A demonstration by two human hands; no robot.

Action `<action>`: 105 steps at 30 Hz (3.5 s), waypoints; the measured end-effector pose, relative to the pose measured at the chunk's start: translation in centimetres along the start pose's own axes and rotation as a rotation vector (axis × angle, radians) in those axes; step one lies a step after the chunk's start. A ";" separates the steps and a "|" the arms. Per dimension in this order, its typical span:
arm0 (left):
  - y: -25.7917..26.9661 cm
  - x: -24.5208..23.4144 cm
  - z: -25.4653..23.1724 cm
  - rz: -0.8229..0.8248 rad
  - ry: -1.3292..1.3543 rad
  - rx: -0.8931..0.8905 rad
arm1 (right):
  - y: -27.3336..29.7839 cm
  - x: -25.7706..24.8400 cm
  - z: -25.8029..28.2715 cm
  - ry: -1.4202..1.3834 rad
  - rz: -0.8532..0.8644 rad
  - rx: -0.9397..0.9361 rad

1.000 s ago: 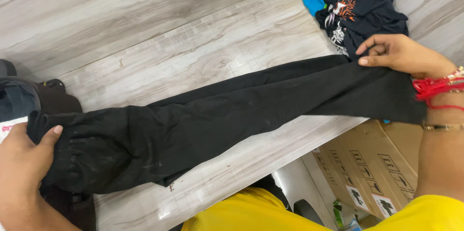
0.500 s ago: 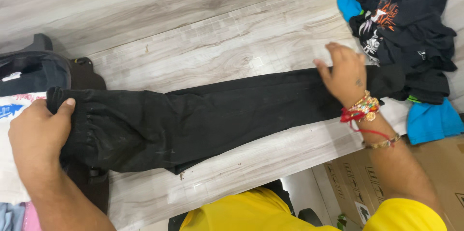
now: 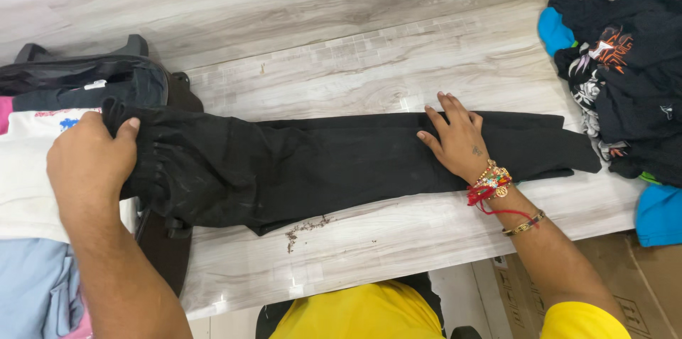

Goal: The person folds a shirt and a pair of pants and places them into a suitcase.

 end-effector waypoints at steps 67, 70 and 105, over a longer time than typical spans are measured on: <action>13.4 27.4 -56.2 0.527 0.679 0.863 | 15.9 -1.8 -25.0 -0.007 0.025 1.047; 13.5 26.0 -54.9 0.517 0.670 0.857 | 14.8 -2.3 -24.1 0.122 0.056 1.056; 9.9 20.2 -16.5 0.522 0.993 -0.296 | 2.7 -9.2 6.6 -0.048 -0.079 0.649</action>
Point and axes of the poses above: each hand's wrist, its own y-axis away from the middle knuckle, its own x-axis out of the palm, z = x × y, the point moved 10 cm from there along -y, towards the middle knuckle, and after that the axes turned 15 degrees about y, right-handed, at the moved point
